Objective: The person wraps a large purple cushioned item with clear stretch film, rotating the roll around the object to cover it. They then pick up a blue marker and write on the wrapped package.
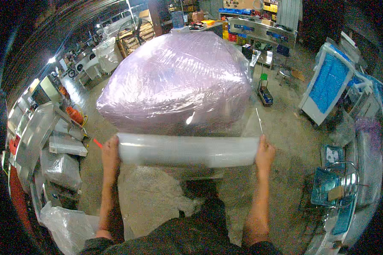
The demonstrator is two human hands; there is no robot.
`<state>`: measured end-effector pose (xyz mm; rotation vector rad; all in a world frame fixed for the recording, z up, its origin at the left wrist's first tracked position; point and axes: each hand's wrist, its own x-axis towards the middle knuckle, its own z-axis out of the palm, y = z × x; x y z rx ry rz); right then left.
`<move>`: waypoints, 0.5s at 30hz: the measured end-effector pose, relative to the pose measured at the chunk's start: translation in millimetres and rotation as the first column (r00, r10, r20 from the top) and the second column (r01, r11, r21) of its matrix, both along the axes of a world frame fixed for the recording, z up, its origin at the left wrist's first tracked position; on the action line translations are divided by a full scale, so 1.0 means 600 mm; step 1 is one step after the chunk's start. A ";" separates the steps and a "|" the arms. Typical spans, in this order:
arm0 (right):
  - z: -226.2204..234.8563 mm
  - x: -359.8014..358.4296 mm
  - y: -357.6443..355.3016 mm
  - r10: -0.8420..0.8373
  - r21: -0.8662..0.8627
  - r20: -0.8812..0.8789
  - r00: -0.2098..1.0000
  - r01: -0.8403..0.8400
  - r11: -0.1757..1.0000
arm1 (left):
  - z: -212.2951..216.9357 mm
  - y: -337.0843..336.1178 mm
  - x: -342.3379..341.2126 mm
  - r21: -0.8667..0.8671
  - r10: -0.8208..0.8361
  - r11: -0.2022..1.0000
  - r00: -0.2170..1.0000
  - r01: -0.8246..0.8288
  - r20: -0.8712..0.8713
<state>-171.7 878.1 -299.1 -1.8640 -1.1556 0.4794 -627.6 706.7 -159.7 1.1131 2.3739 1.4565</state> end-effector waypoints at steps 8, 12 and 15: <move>-0.102 -0.053 0.044 0.054 0.226 -0.221 0.974 -0.003 0.974 | -0.159 0.044 -0.067 0.062 -0.094 0.994 0.995 0.093 0.014; -0.075 -0.065 0.038 0.016 0.191 -0.055 0.998 -0.005 0.982 | -0.150 0.066 -0.081 0.106 -0.161 0.981 0.987 0.161 -0.005; -0.057 -0.066 0.024 0.072 0.107 -0.186 0.980 -0.052 0.993 | -0.130 0.047 -0.081 0.135 -0.232 0.967 0.966 0.216 0.116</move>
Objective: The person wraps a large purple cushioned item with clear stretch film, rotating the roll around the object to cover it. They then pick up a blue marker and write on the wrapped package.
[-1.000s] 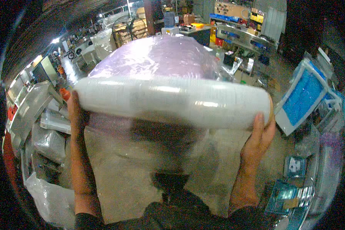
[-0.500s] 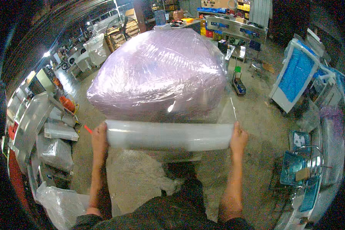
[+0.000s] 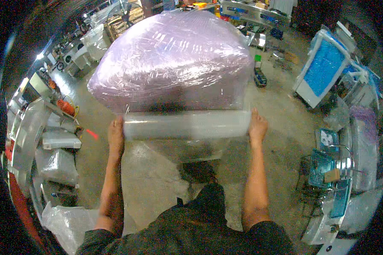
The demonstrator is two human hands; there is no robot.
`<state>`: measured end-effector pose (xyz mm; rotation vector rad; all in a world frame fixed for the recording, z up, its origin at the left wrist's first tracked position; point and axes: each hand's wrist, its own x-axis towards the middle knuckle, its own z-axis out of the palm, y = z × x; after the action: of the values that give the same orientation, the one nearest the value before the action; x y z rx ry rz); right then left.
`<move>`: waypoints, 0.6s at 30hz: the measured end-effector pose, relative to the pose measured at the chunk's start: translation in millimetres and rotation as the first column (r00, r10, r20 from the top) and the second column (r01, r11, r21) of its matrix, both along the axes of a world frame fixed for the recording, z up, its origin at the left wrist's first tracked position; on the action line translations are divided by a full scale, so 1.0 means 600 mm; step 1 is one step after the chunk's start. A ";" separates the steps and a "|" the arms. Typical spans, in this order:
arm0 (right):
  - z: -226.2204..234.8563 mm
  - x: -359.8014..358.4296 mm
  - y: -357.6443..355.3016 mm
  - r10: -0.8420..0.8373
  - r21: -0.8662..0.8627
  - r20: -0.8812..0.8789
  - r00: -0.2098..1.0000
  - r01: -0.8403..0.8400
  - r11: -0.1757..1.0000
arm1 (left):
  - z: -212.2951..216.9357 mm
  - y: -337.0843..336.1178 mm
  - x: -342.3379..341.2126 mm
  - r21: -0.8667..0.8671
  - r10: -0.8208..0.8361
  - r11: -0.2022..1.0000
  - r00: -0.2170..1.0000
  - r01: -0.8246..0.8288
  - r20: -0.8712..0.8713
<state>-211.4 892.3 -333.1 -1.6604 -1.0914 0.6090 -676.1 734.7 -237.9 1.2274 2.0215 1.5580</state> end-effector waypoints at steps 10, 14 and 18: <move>-0.298 -0.063 -0.265 -0.302 -0.118 -0.234 0.924 0.281 0.952 | -0.234 -0.220 -0.018 -0.035 0.204 0.978 0.979 -0.205 -0.012; -0.409 -0.103 -0.275 -0.281 -0.483 -0.269 0.921 0.124 0.867 | -0.314 -0.219 -0.053 -0.266 0.337 0.903 0.940 -0.337 -0.047; -0.467 -0.143 -0.218 0.017 -0.324 0.363 0.932 0.109 0.940 | -0.357 -0.166 -0.095 -0.238 0.279 0.905 0.915 -0.352 -0.292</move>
<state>-297.4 761.7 -613.3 -2.1570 -1.2537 0.4892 -733.3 634.8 -452.0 1.0652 2.6162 1.2156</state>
